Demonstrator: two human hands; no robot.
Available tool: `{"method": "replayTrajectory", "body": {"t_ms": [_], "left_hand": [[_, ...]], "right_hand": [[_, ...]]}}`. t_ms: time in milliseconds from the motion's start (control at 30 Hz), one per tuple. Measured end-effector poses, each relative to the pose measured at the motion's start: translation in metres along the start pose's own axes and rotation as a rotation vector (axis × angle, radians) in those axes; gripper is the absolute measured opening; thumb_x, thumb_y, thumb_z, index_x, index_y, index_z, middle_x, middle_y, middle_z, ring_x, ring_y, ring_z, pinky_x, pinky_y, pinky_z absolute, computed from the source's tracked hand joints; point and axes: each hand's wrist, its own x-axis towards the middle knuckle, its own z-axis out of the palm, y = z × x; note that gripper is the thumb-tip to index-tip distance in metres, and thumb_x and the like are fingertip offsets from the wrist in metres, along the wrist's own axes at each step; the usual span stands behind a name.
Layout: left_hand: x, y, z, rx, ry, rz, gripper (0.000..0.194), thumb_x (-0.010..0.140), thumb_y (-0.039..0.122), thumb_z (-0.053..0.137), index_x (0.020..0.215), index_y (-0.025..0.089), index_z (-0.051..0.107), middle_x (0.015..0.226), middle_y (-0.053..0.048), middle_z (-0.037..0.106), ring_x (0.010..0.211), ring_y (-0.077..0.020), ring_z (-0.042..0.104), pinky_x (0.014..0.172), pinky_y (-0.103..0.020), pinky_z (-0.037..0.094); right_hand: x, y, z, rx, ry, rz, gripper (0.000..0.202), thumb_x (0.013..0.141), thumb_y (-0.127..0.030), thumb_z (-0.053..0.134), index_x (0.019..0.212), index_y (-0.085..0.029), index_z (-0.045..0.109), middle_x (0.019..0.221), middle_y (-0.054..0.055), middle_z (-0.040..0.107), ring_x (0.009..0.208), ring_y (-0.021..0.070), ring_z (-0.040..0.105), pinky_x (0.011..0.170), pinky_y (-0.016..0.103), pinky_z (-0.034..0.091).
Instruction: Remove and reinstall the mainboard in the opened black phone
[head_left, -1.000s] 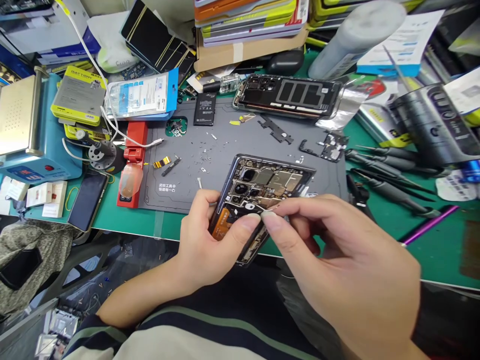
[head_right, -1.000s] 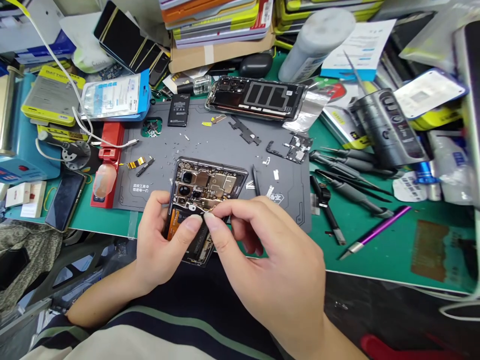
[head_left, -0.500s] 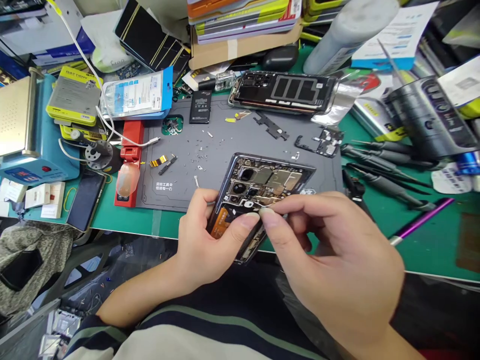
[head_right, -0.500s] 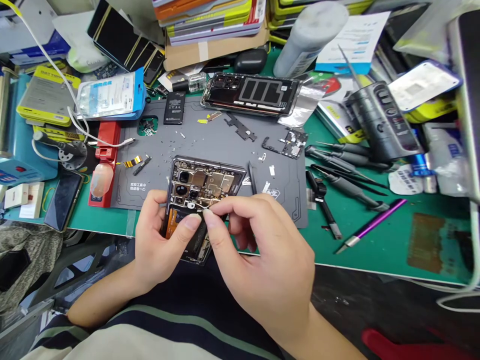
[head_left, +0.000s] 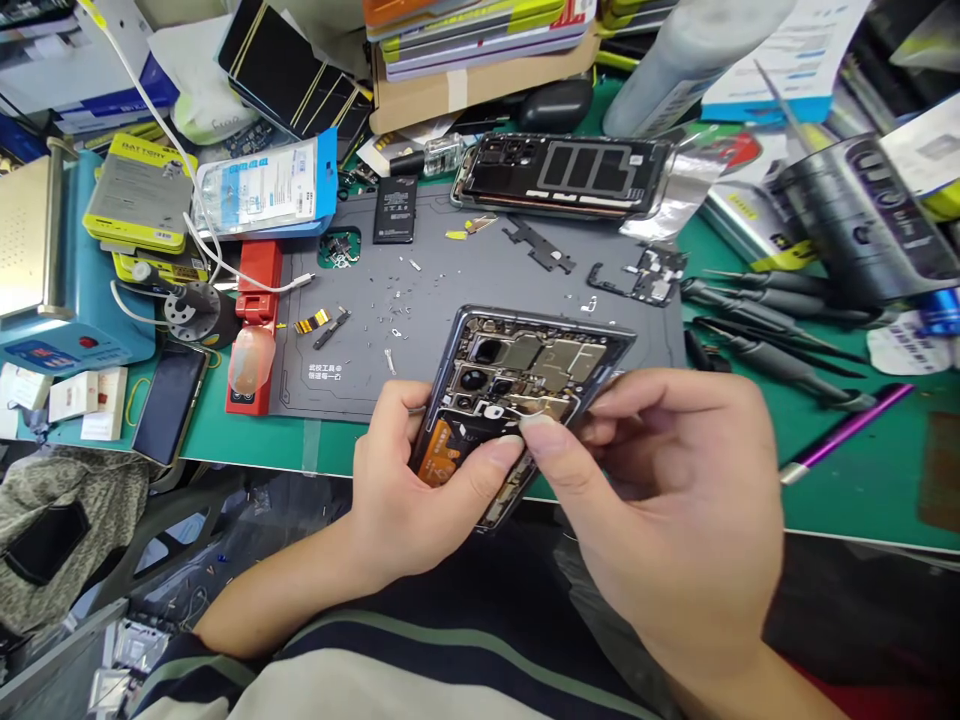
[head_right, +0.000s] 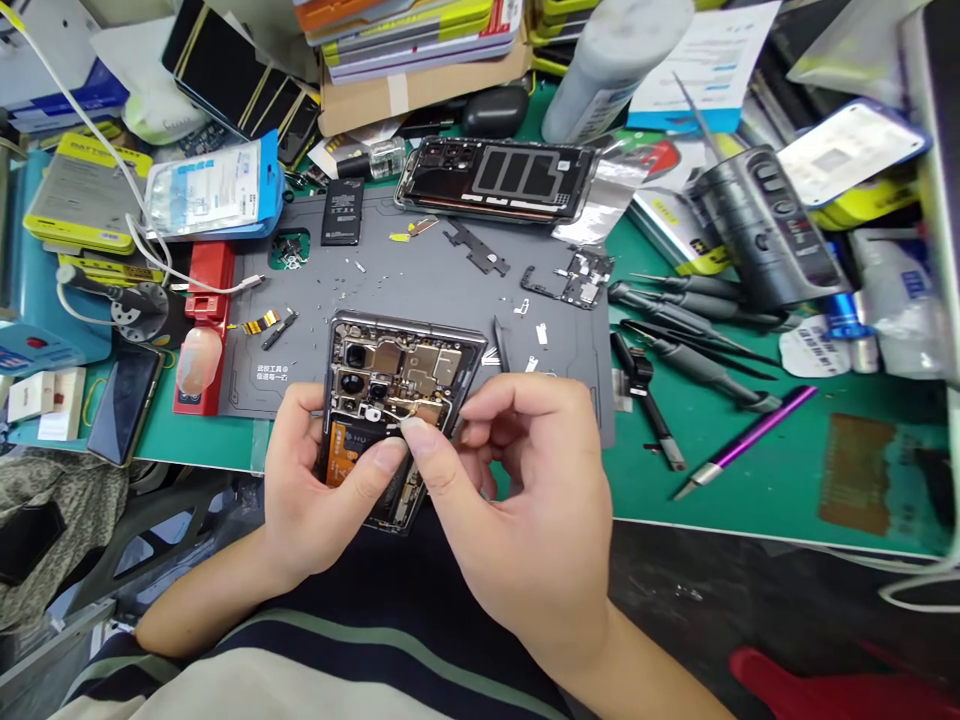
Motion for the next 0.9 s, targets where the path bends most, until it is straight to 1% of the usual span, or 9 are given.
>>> {"method": "replayTrajectory", "body": {"t_ms": [100,267,367,467,533,600,733,900], "left_hand": [[0.0,0.002,0.001,0.01,0.002,-0.019,0.04,0.089,0.042,0.088,0.104,0.024,0.055,0.075,0.006,0.067,0.06,-0.0087,0.054,0.057,-0.021,0.045],[-0.001,0.004,0.003,0.012,0.001,-0.029,0.039,0.089,0.042,0.087,0.103,0.024,0.055,0.074,0.006,0.066,0.059,-0.0086,0.052,0.055,-0.021,0.044],[-0.001,0.004,0.003,0.017,0.006,-0.025,0.039,0.089,0.042,0.087,0.101,0.025,0.054,0.071,0.007,0.063,0.057,-0.0085,0.05,0.054,-0.021,0.043],[-0.001,0.003,0.003,0.013,0.005,-0.024,0.039,0.09,0.043,0.086,0.101,0.025,0.054,0.069,0.007,0.062,0.056,-0.0086,0.049,0.054,-0.021,0.042],[-0.001,0.003,0.003,0.015,0.001,-0.022,0.038,0.09,0.043,0.086,0.101,0.025,0.054,0.069,0.007,0.061,0.056,-0.0087,0.049,0.055,-0.021,0.043],[-0.002,0.003,0.003,0.018,-0.001,-0.025,0.038,0.09,0.043,0.086,0.1,0.025,0.055,0.069,0.007,0.061,0.056,-0.0088,0.049,0.055,-0.021,0.043],[-0.004,0.003,0.003,0.016,-0.005,-0.033,0.038,0.09,0.042,0.086,0.102,0.025,0.055,0.07,0.007,0.062,0.056,-0.0087,0.049,0.054,-0.021,0.042],[-0.005,0.003,0.002,0.03,-0.014,-0.028,0.038,0.091,0.046,0.085,0.104,0.025,0.056,0.07,0.007,0.063,0.056,-0.0088,0.049,0.054,-0.022,0.04]], "right_hand": [[-0.001,0.0,0.001,0.053,-0.006,0.061,0.029,0.091,-0.026,0.082,0.101,-0.027,0.055,0.084,-0.007,0.056,0.06,0.0062,0.056,0.047,0.016,0.05],[0.0,0.004,0.001,0.114,-0.022,0.117,0.038,0.086,-0.026,0.085,0.108,-0.03,0.055,0.089,-0.007,0.06,0.063,0.0072,0.059,0.052,0.017,0.054],[0.0,0.006,-0.002,0.121,-0.053,0.152,0.037,0.089,-0.032,0.084,0.114,-0.032,0.057,0.097,-0.005,0.066,0.071,0.0095,0.065,0.056,0.019,0.058],[0.0,0.005,-0.006,0.092,-0.109,0.171,0.03,0.094,-0.037,0.08,0.119,-0.034,0.065,0.1,-0.004,0.073,0.077,0.0105,0.068,0.063,0.02,0.06],[0.0,0.005,-0.008,0.06,-0.137,0.166,0.022,0.096,-0.037,0.079,0.117,-0.036,0.07,0.096,-0.005,0.074,0.074,0.0094,0.066,0.062,0.018,0.058],[-0.001,0.005,-0.01,0.037,-0.154,0.163,0.017,0.097,-0.036,0.077,0.114,-0.036,0.072,0.093,-0.006,0.075,0.071,0.009,0.065,0.06,0.017,0.057],[0.0,0.005,-0.011,0.039,-0.163,0.159,0.016,0.095,-0.036,0.078,0.11,-0.036,0.072,0.095,-0.006,0.076,0.072,0.0101,0.068,0.059,0.018,0.058],[0.006,0.002,-0.01,0.063,-0.177,0.161,0.016,0.093,-0.033,0.08,0.107,-0.032,0.073,0.093,-0.005,0.076,0.068,0.0111,0.068,0.056,0.019,0.06]]}}
